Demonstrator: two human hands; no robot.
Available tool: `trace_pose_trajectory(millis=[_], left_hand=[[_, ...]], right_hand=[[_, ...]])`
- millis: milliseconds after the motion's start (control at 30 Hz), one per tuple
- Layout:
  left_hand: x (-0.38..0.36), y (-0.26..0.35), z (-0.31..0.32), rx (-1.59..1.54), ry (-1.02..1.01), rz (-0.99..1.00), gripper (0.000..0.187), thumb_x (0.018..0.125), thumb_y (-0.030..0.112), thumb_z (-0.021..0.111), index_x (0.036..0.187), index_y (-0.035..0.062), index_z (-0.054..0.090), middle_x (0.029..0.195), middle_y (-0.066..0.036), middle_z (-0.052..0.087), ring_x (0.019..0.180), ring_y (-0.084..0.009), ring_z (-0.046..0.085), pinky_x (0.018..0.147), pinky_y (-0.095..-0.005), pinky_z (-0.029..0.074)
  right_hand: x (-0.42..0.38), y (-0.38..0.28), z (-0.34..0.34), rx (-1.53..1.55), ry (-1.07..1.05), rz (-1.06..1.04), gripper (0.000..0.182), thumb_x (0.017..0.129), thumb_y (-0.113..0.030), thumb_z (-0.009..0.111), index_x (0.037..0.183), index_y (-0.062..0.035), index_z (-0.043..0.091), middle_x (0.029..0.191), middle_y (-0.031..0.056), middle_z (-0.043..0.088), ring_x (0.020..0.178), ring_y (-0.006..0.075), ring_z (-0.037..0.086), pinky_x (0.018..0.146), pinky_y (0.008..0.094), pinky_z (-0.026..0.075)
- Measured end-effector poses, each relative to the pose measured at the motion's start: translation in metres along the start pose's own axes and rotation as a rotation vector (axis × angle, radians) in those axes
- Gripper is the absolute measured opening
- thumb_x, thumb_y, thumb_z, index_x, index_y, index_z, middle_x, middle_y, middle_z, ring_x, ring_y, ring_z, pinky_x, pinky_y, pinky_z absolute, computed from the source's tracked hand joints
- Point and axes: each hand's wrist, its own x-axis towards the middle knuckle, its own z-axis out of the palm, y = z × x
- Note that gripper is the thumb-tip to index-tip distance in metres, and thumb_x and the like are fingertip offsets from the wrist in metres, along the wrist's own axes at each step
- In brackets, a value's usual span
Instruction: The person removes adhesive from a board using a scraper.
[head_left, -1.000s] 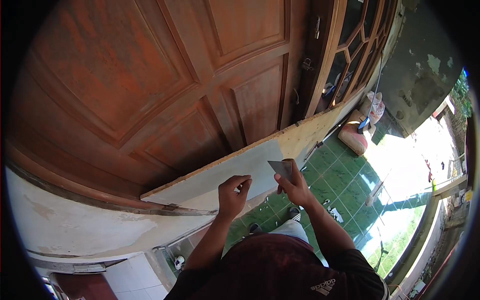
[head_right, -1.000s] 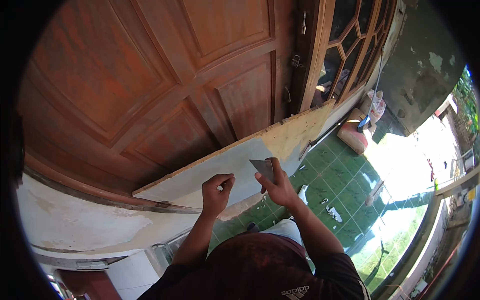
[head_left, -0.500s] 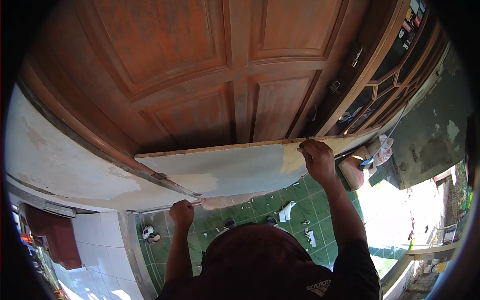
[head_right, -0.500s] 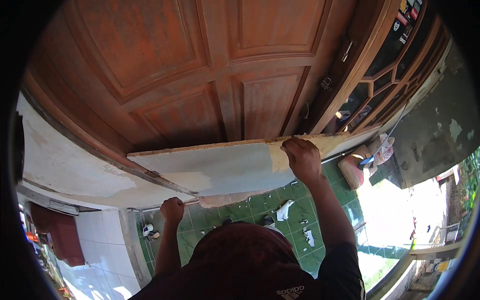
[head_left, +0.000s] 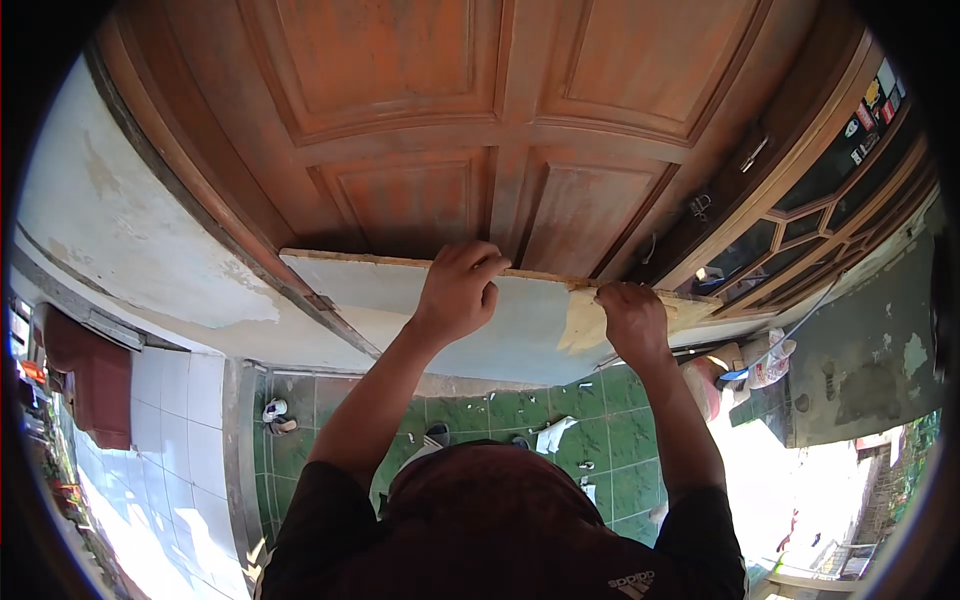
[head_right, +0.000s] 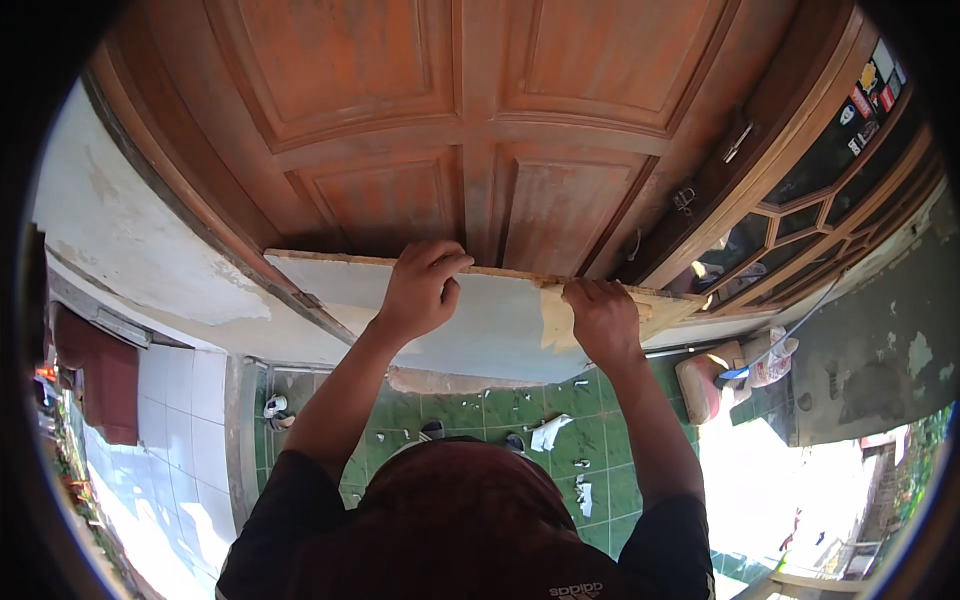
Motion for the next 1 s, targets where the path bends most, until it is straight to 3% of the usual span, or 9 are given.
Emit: trace_pose_trajectory(millis=[133,233,300,400,467,533,667,900,1000], left_hand=[[-0.001,0.014,0.011,-0.103,0.02,0.006,0.022,0.078,-0.008,0.07,0.095,0.0044,0.075,0.1,-0.008,0.069,0.094,-0.0303,0.068,0.082,-0.0441,0.056],[-0.025,0.025,0.01,-0.199,-0.016,-0.076,0.008,0.081,-0.003,0.071,0.08,0.004,0.075,0.088,-0.007,0.071,0.084,-0.029,0.071,0.076,-0.0415,0.058],[-0.049,0.024,0.011,-0.189,-0.141,-0.159,0.007,0.086,0.005,0.072,0.08,0.006,0.076,0.087,-0.007,0.073,0.083,-0.0292,0.072,0.076,-0.0423,0.059],[-0.076,0.015,0.018,-0.061,-0.465,-0.308,0.02,0.097,0.019,0.074,0.082,0.0062,0.078,0.089,-0.009,0.076,0.086,-0.0291,0.074,0.079,-0.0439,0.06],[-0.07,0.016,0.016,-0.015,-0.533,-0.33,0.015,0.097,0.017,0.077,0.087,0.0057,0.078,0.09,-0.008,0.076,0.088,-0.0308,0.074,0.081,-0.0444,0.059],[-0.044,0.025,0.008,-0.084,-0.303,-0.257,0.011,0.096,0.017,0.078,0.094,0.0057,0.079,0.092,-0.008,0.075,0.09,-0.0316,0.074,0.084,-0.0459,0.058],[0.01,0.025,0.002,-0.04,-0.022,-0.034,0.015,0.094,0.014,0.08,0.107,0.0061,0.079,0.096,-0.01,0.073,0.094,-0.0329,0.072,0.088,-0.047,0.056],[0.022,-0.008,0.019,-0.046,-0.326,-0.114,0.02,0.101,0.021,0.073,0.111,0.0063,0.082,0.096,-0.01,0.074,0.088,-0.0338,0.074,0.082,-0.0449,0.06],[0.022,-0.016,0.021,-0.07,-0.292,-0.043,0.02,0.101,0.021,0.073,0.111,0.0064,0.083,0.093,-0.009,0.074,0.083,-0.0328,0.075,0.076,-0.045,0.061]], right_hand=[[-0.035,-0.004,0.033,-0.037,-0.376,-0.028,0.008,0.087,-0.004,0.071,0.094,-0.0074,0.068,0.094,0.0087,0.074,0.089,0.0299,0.074,0.077,0.0467,0.057],[-0.054,-0.028,0.028,0.381,-0.132,0.178,0.028,0.085,-0.013,0.087,0.104,-0.0032,0.069,0.095,0.009,0.073,0.089,0.0286,0.074,0.08,0.0443,0.059],[-0.052,-0.04,0.026,0.544,-0.029,0.372,0.044,0.081,-0.016,0.096,0.111,-0.0014,0.068,0.096,0.0097,0.072,0.088,0.0269,0.074,0.08,0.041,0.06],[-0.053,-0.042,0.057,0.564,0.307,0.64,0.054,0.08,-0.002,0.096,0.123,-0.0005,0.063,0.095,0.0091,0.071,0.08,0.0159,0.07,0.076,0.0314,0.057],[-0.036,-0.055,0.068,0.807,0.471,0.772,0.046,0.083,-0.002,0.095,0.116,-0.0013,0.062,0.093,0.0095,0.076,0.082,0.0155,0.073,0.076,0.0307,0.057],[-0.022,-0.067,0.089,1.016,0.662,0.823,0.042,0.087,-0.001,0.092,0.113,-0.0019,0.06,0.092,0.0083,0.077,0.082,0.0138,0.073,0.076,0.0298,0.057],[0.005,-0.081,0.103,1.046,0.712,0.973,0.037,0.09,0.0,0.089,0.106,-0.0043,0.055,0.097,0.009,0.077,0.084,0.0142,0.072,0.076,0.0281,0.057],[0.025,-0.095,0.111,1.071,0.9,1.192,0.027,0.088,-0.003,0.089,0.102,-0.0006,0.066,0.088,0.004,0.075,0.081,0.0133,0.069,0.079,0.0308,0.055],[0.035,-0.106,0.104,1.015,0.922,1.247,0.023,0.089,-0.001,0.086,0.102,0.0003,0.067,0.087,0.0055,0.075,0.082,0.016,0.072,0.079,0.032,0.055]])
